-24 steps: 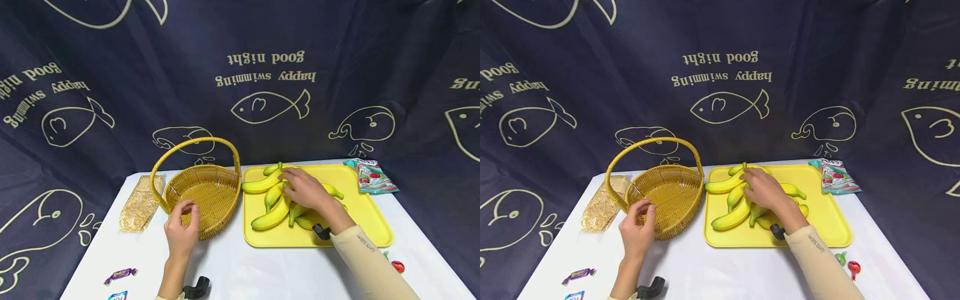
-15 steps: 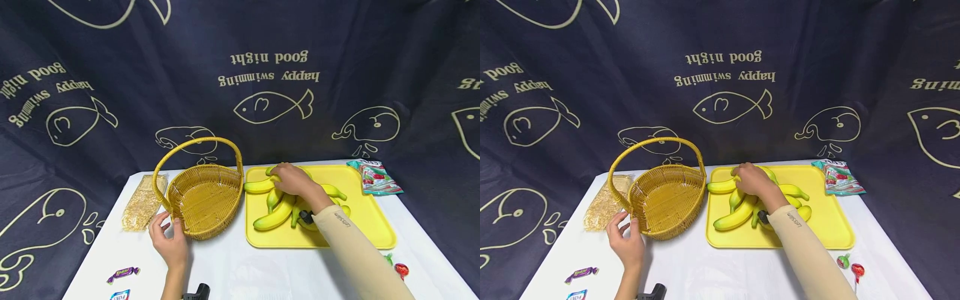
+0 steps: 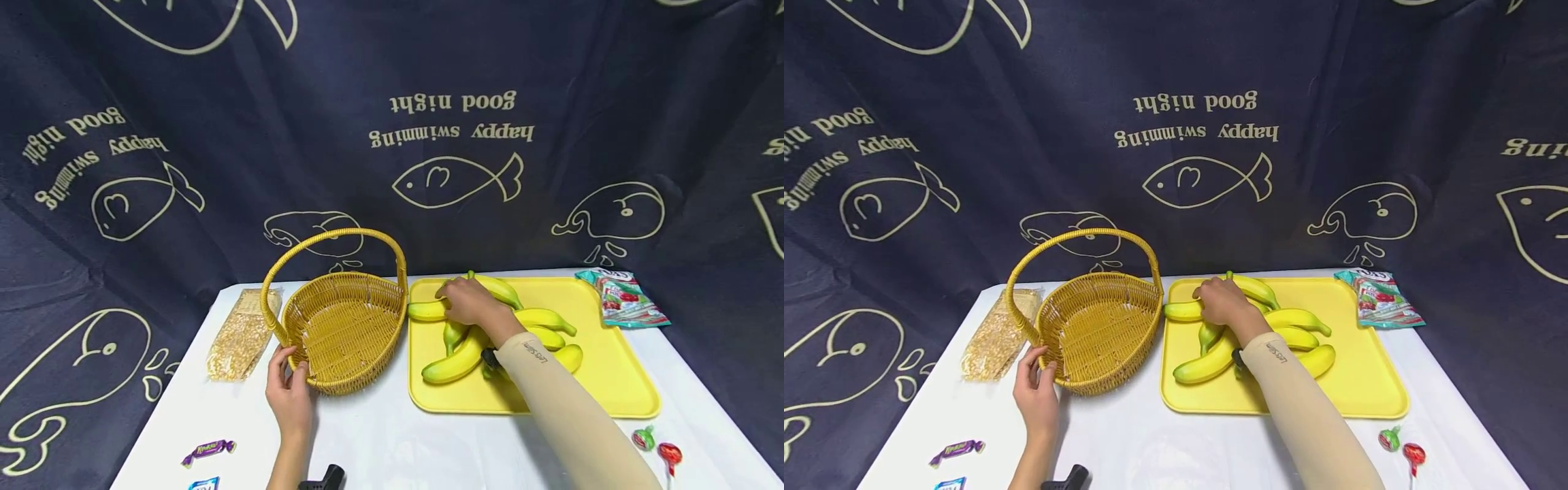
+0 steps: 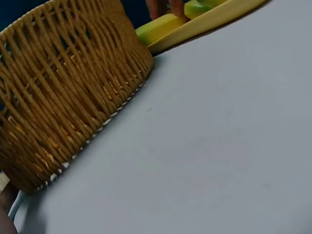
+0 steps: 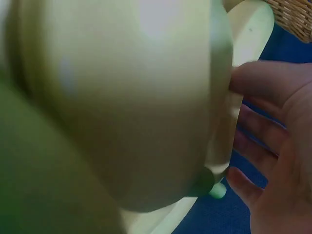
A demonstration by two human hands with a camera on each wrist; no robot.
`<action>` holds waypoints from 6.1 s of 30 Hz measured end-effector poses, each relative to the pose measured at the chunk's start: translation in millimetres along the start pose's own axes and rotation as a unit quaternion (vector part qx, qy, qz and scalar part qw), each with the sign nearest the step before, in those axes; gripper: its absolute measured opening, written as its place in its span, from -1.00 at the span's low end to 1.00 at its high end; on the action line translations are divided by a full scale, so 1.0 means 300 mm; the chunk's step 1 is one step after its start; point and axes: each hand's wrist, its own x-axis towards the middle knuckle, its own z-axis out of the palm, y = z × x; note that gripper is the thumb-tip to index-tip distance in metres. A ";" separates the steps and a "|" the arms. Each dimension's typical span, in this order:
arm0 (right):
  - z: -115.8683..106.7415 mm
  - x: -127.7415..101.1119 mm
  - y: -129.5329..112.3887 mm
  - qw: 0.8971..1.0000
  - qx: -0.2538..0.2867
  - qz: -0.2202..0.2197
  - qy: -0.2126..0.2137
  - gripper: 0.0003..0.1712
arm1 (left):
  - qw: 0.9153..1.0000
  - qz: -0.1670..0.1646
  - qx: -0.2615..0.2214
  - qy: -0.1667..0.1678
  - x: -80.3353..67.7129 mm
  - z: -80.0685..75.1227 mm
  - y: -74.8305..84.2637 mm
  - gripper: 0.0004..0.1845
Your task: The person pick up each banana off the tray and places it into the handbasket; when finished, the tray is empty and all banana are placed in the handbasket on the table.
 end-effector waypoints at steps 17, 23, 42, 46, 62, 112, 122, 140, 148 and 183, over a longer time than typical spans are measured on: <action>-0.005 0.026 0.004 0.999 -0.015 -0.032 -0.011 -0.50 | 0.989 -0.095 -0.069 -0.085 0.138 -0.011 0.046 -0.51; -0.061 -0.006 0.011 0.999 0.000 -0.019 0.034 -0.44 | 0.990 -0.089 -0.066 -0.083 0.152 0.006 0.053 -0.52; -0.244 -0.044 -0.276 0.984 -0.019 -0.155 0.083 -0.43 | 0.992 -0.078 -0.082 -0.052 0.155 0.013 0.046 -0.55; -0.249 0.034 -0.350 0.983 -0.042 -0.161 0.074 -0.41 | 0.992 -0.084 -0.077 -0.058 0.142 0.021 0.046 -0.55; -0.132 0.352 -0.613 0.995 -0.082 -0.053 -0.023 -0.66 | 0.994 -0.100 -0.037 -0.038 0.122 0.013 0.058 -0.55; 0.048 0.449 -0.635 0.999 0.037 0.001 -0.019 -0.85 | 0.989 -0.113 -0.085 -0.034 0.128 0.020 0.038 -0.51; -0.041 0.365 -0.591 0.993 0.096 -0.062 -0.007 -0.56 | 0.987 -0.126 -0.098 -0.030 0.122 0.004 0.035 -0.51; -0.112 -0.165 -0.257 0.981 0.069 -0.151 0.096 -0.78 | 0.984 -0.132 -0.114 -0.043 0.128 0.007 0.035 -0.50; -0.011 -0.321 -0.149 0.988 0.007 -0.150 0.042 -0.62 | 0.985 -0.122 -0.109 -0.054 0.135 0.006 0.043 -0.49; -0.202 -0.060 -0.422 0.979 0.011 -0.202 0.017 -0.43 | 0.984 -0.138 -0.111 -0.025 0.143 0.019 -0.054 -0.50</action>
